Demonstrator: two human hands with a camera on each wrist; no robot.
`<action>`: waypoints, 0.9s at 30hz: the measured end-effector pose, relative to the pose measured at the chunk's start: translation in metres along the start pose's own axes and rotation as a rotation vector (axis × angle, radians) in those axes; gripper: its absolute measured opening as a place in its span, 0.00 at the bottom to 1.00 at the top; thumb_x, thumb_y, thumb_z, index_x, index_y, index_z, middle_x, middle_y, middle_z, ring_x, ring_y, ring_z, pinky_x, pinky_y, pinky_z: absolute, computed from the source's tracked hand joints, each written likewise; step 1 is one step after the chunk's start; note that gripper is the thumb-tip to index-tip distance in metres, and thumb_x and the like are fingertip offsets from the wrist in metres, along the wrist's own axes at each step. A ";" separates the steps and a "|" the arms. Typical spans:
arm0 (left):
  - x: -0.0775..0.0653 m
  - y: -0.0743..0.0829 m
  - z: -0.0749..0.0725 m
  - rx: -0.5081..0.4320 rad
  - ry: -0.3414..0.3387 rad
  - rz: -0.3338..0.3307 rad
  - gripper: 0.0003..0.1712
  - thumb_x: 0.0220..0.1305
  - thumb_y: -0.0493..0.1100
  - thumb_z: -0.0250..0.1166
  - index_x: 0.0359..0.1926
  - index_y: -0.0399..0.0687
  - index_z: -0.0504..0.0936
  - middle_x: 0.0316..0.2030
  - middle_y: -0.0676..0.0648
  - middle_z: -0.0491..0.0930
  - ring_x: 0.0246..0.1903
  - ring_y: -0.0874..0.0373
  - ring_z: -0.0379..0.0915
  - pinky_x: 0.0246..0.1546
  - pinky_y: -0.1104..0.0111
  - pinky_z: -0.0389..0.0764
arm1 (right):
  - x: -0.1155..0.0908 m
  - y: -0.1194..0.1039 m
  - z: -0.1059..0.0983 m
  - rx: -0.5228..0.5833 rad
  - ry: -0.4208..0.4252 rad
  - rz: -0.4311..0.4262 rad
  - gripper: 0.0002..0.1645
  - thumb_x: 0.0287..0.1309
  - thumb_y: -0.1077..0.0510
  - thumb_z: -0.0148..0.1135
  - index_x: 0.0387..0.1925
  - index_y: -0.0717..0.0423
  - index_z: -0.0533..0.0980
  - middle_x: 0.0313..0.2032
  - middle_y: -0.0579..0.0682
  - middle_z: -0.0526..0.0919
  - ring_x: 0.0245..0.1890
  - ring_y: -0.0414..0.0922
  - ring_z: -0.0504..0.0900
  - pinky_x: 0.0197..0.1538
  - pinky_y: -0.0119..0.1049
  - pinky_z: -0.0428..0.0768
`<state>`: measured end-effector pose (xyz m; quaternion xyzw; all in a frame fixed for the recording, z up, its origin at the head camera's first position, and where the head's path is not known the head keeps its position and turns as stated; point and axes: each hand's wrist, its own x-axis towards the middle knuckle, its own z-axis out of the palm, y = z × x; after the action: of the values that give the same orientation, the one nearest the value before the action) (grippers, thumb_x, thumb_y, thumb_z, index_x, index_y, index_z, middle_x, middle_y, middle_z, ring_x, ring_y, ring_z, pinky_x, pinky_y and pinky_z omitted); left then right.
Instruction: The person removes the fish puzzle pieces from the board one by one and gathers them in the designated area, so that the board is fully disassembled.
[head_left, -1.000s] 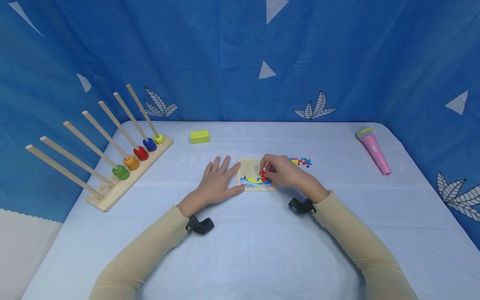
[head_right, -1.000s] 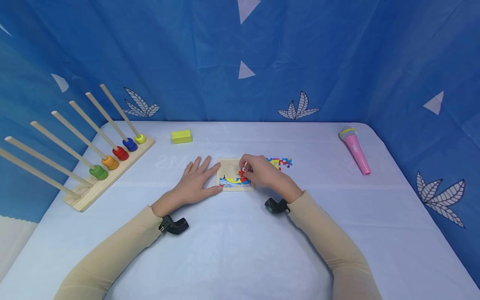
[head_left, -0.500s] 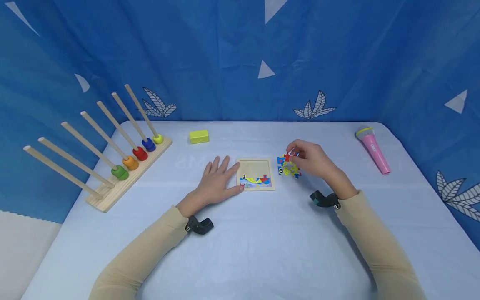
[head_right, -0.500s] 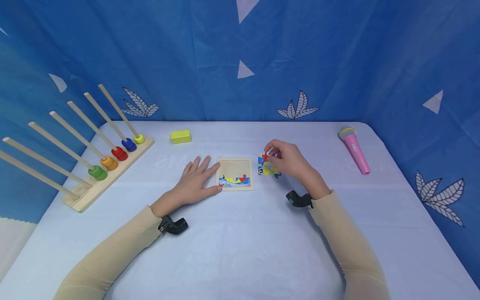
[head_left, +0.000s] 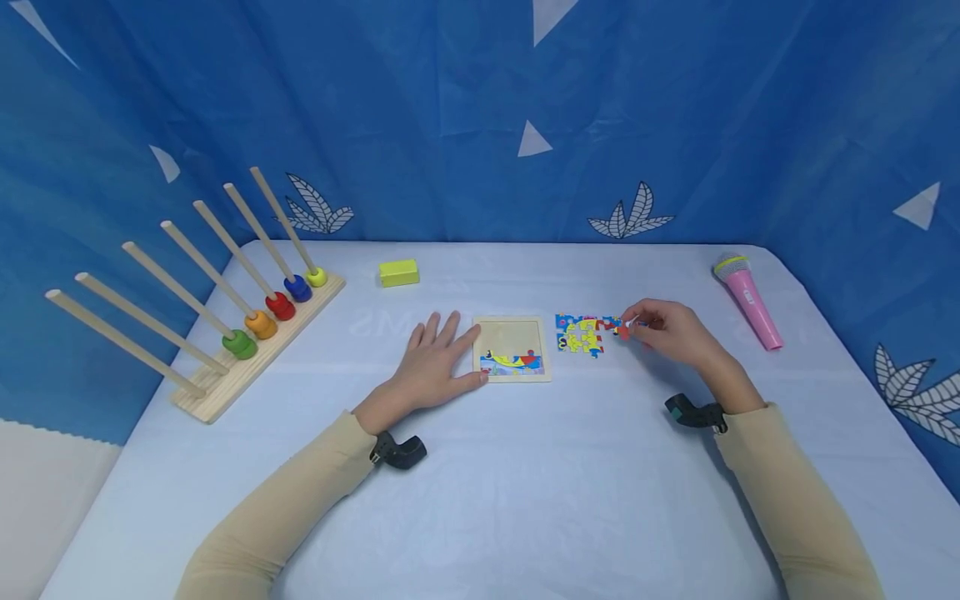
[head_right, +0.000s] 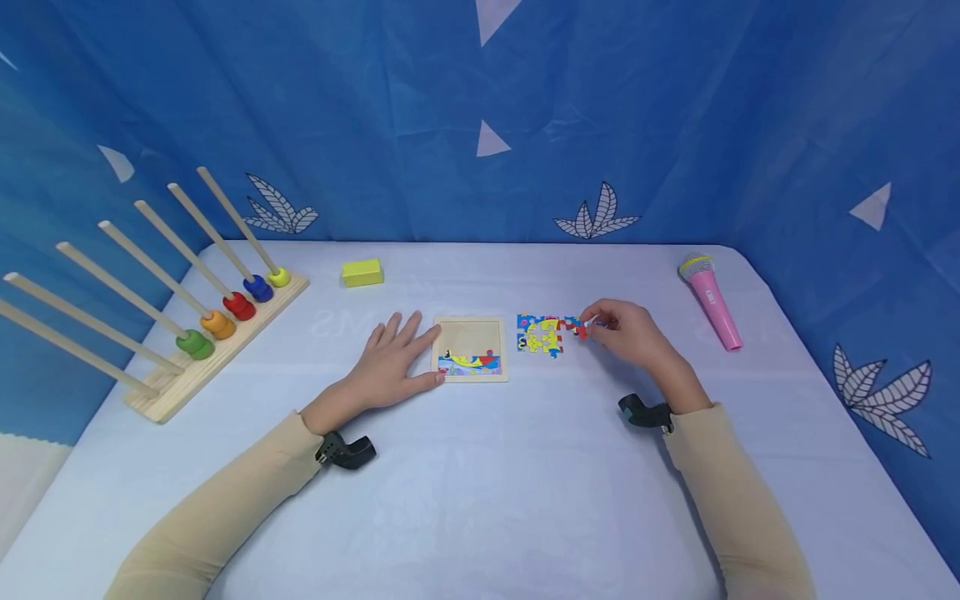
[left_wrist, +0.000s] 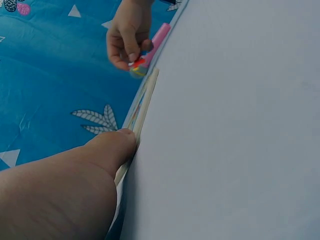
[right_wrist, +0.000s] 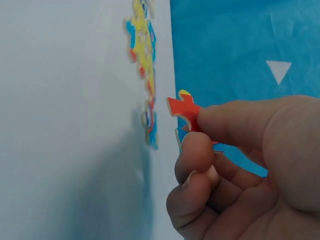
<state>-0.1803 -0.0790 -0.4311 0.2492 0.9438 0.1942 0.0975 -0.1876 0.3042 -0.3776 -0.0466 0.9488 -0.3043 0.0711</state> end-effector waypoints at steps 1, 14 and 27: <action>0.000 0.000 0.000 0.002 -0.001 -0.001 0.49 0.67 0.68 0.57 0.81 0.55 0.55 0.82 0.37 0.41 0.81 0.33 0.28 0.77 0.37 0.37 | 0.000 0.002 0.001 0.005 -0.007 0.001 0.12 0.67 0.62 0.61 0.51 0.61 0.80 0.41 0.60 0.82 0.32 0.47 0.77 0.33 0.29 0.79; 0.001 -0.003 0.001 0.010 0.013 0.008 0.48 0.67 0.69 0.57 0.81 0.55 0.55 0.82 0.37 0.43 0.81 0.33 0.29 0.77 0.36 0.38 | 0.004 0.007 0.012 -0.022 -0.081 -0.029 0.11 0.66 0.62 0.65 0.49 0.60 0.82 0.41 0.59 0.84 0.32 0.47 0.78 0.31 0.30 0.79; 0.001 -0.003 0.002 0.011 0.010 0.007 0.49 0.67 0.69 0.57 0.81 0.55 0.55 0.82 0.37 0.43 0.81 0.33 0.29 0.77 0.36 0.38 | 0.003 0.006 0.019 -0.157 0.043 -0.049 0.08 0.61 0.62 0.68 0.41 0.61 0.81 0.30 0.54 0.78 0.34 0.50 0.73 0.37 0.37 0.70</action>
<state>-0.1821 -0.0801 -0.4340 0.2521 0.9444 0.1905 0.0907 -0.1879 0.2979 -0.3966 -0.0688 0.9696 -0.2317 0.0391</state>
